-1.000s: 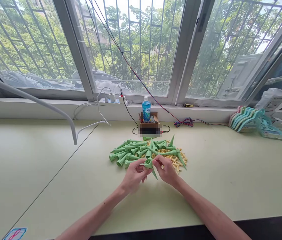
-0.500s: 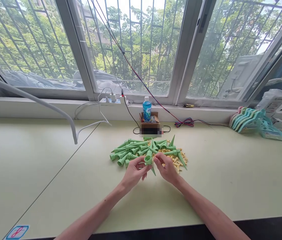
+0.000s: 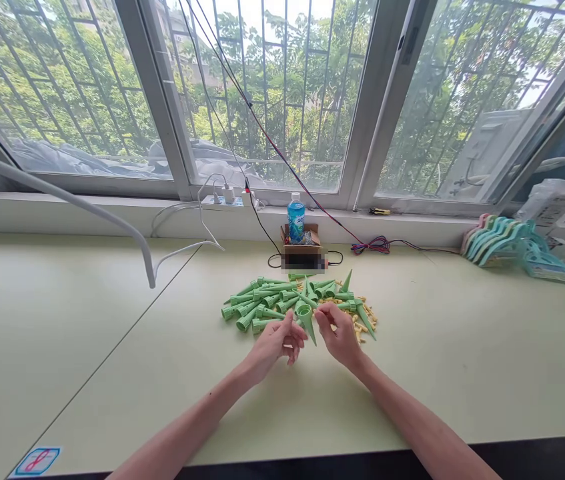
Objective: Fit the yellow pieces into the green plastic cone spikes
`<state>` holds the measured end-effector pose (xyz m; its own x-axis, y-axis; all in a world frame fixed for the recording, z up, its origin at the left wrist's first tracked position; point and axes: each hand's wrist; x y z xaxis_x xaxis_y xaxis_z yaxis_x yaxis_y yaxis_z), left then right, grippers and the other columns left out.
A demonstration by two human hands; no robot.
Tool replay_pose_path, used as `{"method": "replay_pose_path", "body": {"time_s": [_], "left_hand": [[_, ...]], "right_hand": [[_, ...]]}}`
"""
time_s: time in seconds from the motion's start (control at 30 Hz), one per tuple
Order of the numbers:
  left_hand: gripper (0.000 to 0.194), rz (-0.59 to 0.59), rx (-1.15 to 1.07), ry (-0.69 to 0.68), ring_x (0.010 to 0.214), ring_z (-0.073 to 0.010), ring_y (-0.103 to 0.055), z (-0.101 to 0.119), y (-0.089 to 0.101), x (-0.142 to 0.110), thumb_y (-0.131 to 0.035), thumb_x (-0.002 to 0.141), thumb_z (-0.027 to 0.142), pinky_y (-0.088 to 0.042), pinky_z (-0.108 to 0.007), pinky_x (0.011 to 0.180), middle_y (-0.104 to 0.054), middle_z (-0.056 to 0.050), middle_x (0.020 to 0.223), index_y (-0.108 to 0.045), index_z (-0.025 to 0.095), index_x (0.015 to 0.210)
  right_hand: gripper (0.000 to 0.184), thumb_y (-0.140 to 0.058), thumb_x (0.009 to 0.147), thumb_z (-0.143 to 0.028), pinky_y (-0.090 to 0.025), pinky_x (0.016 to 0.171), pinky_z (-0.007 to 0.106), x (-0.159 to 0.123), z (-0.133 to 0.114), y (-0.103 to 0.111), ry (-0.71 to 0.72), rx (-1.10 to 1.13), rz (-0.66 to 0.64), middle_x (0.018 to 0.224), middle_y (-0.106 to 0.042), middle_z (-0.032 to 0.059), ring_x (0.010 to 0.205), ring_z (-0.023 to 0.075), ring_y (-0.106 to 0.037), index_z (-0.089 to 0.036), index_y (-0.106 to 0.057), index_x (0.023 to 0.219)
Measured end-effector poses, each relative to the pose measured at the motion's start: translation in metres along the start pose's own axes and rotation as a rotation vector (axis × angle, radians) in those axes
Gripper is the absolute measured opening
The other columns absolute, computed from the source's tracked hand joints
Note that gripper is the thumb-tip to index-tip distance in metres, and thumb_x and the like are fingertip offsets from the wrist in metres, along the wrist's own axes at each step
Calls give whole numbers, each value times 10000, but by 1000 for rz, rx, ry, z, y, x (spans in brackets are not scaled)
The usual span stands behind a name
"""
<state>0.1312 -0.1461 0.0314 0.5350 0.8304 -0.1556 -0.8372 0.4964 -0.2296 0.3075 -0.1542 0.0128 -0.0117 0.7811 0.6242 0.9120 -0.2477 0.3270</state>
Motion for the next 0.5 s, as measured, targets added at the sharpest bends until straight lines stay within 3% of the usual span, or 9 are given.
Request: {"method": "replay_pose_path", "body": {"time_s": [0.2,0.5], "left_hand": [[812,-107,-49,188,411,-117,-520,-5,5,1,-395,795,802,-339,-223,357,-632,-97,605,-709,62,678],[793,-128,-101,162,439,-117,-532,-11,10,3,-438,799,780,-365,-217,363,-644,-110,662,-722,41,754]], "right_hand": [[258,-422,992,-334,-342,477,216,-5,-2,-8,38,37,-105,592,-467,-42,484,98,-397,-201,-506,787],[255,-424,994,-346,-346,492,219,-8,3,-10,25,50,-118,603,-456,-40,499,103,-401,-204,-495,793]]}}
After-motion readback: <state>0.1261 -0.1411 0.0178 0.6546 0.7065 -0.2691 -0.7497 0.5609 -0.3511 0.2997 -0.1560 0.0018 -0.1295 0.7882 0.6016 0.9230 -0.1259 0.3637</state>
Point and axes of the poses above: each hand's wrist, its own x-axis towards the middle knuckle, its own y-axis out of the back of the hand, z = x × y
